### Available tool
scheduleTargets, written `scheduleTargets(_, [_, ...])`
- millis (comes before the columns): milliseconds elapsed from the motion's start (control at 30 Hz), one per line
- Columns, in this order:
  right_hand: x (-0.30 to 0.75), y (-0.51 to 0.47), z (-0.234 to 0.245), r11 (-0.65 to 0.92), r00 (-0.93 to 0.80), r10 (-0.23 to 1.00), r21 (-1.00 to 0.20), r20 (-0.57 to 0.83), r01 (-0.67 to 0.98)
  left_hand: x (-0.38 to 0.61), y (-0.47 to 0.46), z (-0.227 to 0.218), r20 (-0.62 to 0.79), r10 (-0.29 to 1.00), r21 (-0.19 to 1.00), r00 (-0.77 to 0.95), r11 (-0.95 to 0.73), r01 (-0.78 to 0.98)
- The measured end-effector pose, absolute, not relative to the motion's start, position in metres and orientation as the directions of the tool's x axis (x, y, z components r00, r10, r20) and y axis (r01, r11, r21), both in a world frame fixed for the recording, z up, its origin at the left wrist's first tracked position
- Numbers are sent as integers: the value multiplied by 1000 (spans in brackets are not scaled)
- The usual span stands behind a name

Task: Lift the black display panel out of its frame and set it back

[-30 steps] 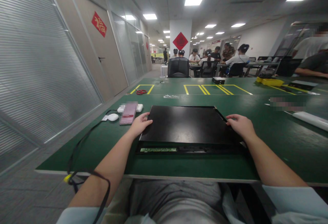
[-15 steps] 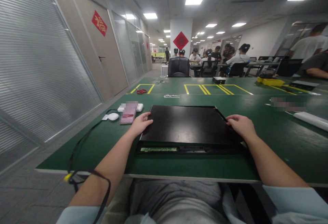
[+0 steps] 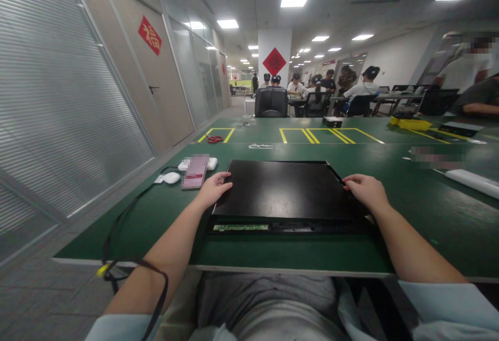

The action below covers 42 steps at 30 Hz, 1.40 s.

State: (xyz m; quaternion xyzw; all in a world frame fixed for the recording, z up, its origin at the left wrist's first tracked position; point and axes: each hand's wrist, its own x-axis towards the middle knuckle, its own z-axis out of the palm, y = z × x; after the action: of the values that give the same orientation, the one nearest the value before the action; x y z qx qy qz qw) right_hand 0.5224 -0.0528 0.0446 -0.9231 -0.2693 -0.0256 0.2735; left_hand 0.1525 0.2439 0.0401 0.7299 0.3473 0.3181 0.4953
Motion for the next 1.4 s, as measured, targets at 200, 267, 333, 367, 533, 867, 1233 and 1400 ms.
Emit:
scheduleTargets(200, [523,-53,45,-704,853,483,-493,197,512,153,244,38,146,805,944,575,-287,162])
scheduleTargets(267, [524,-53,44,-704,853,481,-491,201,513,153,244,39,146,802,946,578,-285,156])
scheduleTargets(333, [526,-53,43,-701,850,485,-489,207,519,153,244,39,141,803,947,579,-280,157])
scheduleTargets(367, [527,-53,42,-698,847,488,-489,209,523,152,244,39,138,804,947,579,-277,160])
scheduleTargets(533, [529,-53,41,-696,846,487,-489,215,526,151,244,40,134,801,945,583,-281,169])
scheduleTargets(867, [527,-54,42,-701,845,502,-485,186,523,152,239,45,134,800,942,584,-286,175])
scheduleTargets(1233, [519,-53,50,-673,869,470,-573,156,467,153,240,43,141,813,943,564,-284,174])
scheduleTargets(1400, [517,-53,51,-679,868,470,-562,160,472,152,240,43,140,806,941,575,-290,178])
